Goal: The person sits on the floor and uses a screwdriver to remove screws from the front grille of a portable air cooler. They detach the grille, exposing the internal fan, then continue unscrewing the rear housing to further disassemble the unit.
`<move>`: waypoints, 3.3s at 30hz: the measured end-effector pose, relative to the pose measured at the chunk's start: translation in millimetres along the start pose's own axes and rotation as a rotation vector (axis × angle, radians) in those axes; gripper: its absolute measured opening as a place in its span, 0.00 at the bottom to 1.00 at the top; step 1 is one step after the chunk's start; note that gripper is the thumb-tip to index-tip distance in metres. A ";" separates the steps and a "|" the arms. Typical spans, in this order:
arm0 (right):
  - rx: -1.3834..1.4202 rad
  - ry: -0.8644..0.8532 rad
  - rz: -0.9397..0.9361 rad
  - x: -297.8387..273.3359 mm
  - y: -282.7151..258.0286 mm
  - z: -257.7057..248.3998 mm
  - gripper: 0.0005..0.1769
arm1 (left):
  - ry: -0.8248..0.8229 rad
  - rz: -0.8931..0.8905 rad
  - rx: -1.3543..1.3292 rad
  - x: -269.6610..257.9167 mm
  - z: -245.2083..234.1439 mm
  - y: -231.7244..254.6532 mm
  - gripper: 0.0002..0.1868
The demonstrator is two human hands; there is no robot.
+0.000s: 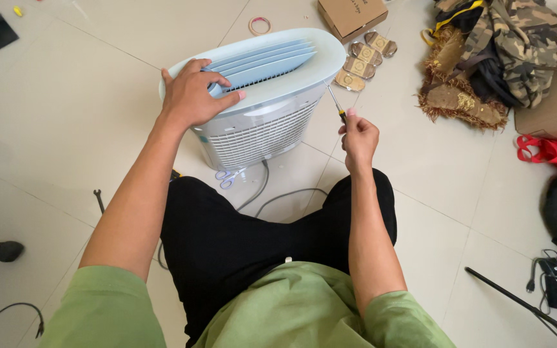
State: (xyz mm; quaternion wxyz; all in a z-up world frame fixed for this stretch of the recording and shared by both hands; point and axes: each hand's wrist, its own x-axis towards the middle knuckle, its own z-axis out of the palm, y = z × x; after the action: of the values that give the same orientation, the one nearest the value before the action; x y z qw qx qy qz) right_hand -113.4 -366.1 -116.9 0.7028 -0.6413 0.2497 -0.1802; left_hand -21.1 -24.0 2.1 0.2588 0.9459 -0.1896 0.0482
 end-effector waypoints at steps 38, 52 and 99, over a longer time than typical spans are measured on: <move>-0.219 -0.124 -0.372 1.6 -22.0 -50.8 0.12 | 0.063 -0.205 0.043 -4.3 7.4 31.0 0.25; 0.035 -0.417 0.002 -130.1 31.4 -71.5 0.13 | -0.047 -0.375 0.041 -7.1 50.4 80.9 0.34; -0.193 -0.490 -0.363 -133.0 4.4 69.4 0.14 | 0.111 0.020 -0.118 -27.7 47.2 16.1 0.27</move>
State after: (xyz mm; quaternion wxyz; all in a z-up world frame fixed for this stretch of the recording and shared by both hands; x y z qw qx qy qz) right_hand -181.1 -233.0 -101.6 0.6343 -0.7634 -0.0293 -0.1183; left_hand -53.1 -51.5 -36.2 0.3238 0.9229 -0.1870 0.0917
